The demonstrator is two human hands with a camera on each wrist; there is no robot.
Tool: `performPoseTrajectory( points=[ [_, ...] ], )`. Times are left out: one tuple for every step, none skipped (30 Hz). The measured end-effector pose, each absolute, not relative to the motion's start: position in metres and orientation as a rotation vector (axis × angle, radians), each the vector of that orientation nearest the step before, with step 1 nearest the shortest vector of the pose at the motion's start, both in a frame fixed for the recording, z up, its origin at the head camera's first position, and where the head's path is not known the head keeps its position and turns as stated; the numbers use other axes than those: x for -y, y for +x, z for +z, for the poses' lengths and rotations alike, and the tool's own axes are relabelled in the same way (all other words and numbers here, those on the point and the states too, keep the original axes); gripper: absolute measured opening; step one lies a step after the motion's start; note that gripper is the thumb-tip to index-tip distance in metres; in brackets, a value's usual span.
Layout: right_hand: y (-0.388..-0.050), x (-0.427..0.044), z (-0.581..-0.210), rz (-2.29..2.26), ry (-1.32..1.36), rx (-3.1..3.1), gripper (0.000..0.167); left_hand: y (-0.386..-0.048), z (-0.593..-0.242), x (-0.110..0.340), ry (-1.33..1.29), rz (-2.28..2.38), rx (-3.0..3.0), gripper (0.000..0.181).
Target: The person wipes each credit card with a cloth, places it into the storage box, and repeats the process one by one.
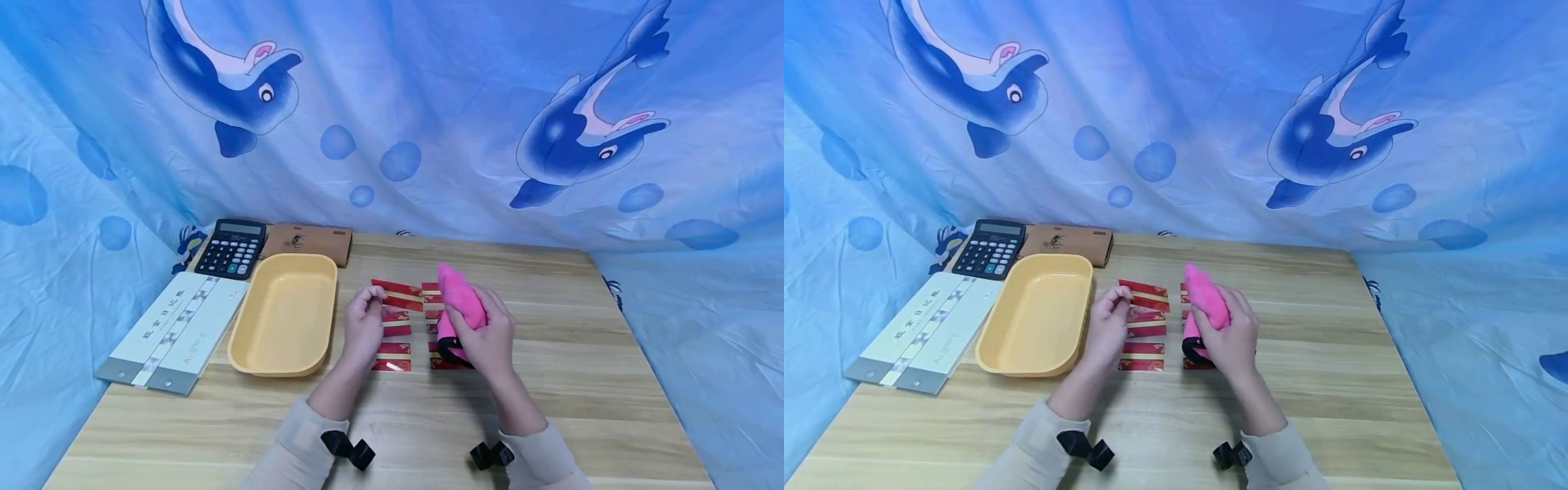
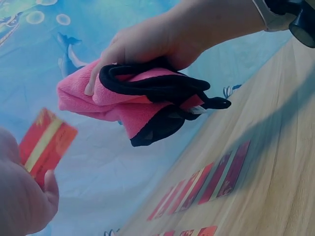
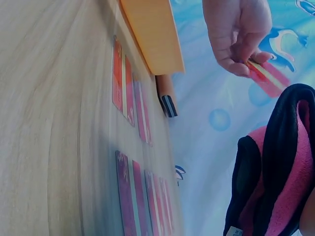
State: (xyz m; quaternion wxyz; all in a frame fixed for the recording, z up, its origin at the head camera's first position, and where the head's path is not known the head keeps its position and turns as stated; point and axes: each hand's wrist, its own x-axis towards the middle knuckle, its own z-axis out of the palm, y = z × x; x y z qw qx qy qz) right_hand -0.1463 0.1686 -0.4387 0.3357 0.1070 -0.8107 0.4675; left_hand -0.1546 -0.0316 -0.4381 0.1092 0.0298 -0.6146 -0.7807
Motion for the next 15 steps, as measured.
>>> performPoseTrajectory(
  points=[
    [-0.1461, -0.169, -0.4386, 1.226, 0.28, 2.115, 0.042, -0.1544, -0.4383, 0.0315, 0.09, -2.272, 1.835, 0.013],
    [-0.1461, -0.1695, -0.4387, 1.23, 0.283, 2.116, 0.041, -0.1544, -0.4384, 0.0312, 0.086, -2.267, 1.847, 0.012],
    [-0.1461, -0.1697, -0.4387, 1.234, 0.291, 2.112, 0.041, -0.1541, -0.4387, 0.031, 0.073, -2.277, 1.846, 0.009],
    [-0.1461, -0.1698, -0.4388, 1.238, 0.3, 2.109, 0.041, -0.1535, -0.4386, 0.0307, 0.06, -2.294, 1.845, 0.012],
    [-0.1461, -0.1699, -0.4391, 1.239, 0.309, 2.106, 0.04, -0.1524, -0.438, 0.0305, 0.049, -2.312, 1.849, 0.021],
    [-0.1462, -0.1699, -0.4394, 1.242, 0.319, 2.102, 0.04, -0.1515, -0.4375, 0.0302, 0.028, -2.335, 1.845, 0.031],
    [-0.1462, -0.1699, -0.4398, 1.244, 0.327, 2.099, 0.04, -0.151, -0.4376, 0.03, 0.01, -2.351, 1.846, 0.041],
    [-0.1463, -0.1698, -0.4403, 1.245, 0.33, 2.1, 0.04, -0.1506, -0.4378, 0.0298, -0.012, -2.369, 1.842, 0.049],
    [-0.1463, -0.1697, -0.4406, 1.246, 0.333, 2.098, 0.04, -0.1503, -0.4381, 0.0298, -0.03, -2.381, 1.844, 0.054],
    [-0.1462, -0.1697, -0.441, 1.245, 0.33, 2.101, 0.041, -0.1504, -0.4383, 0.0301, -0.044, -2.39, 1.842, 0.056],
    [-0.1461, -0.1697, -0.4413, 1.247, 0.327, 2.103, 0.041, -0.1505, -0.4386, 0.0303, -0.064, -2.407, 1.826, 0.054],
    [-0.1461, -0.1698, -0.4415, 1.248, 0.321, 2.106, 0.041, -0.1507, -0.4387, 0.0306, -0.088, -2.426, 1.809, 0.05],
    [-0.146, -0.1699, -0.4417, 1.248, 0.315, 2.111, 0.042, -0.1509, -0.4388, 0.031, -0.118, -2.445, 1.795, 0.046],
    [-0.1458, -0.1698, -0.4417, 1.25, 0.309, 2.112, 0.042, -0.1513, -0.4392, 0.0316, -0.16, -2.474, 1.778, 0.04],
    [-0.1459, -0.17, -0.4418, 1.252, 0.305, 2.111, 0.042, -0.1517, -0.439, 0.0321, -0.213, -2.519, 1.752, 0.035]
  ],
)
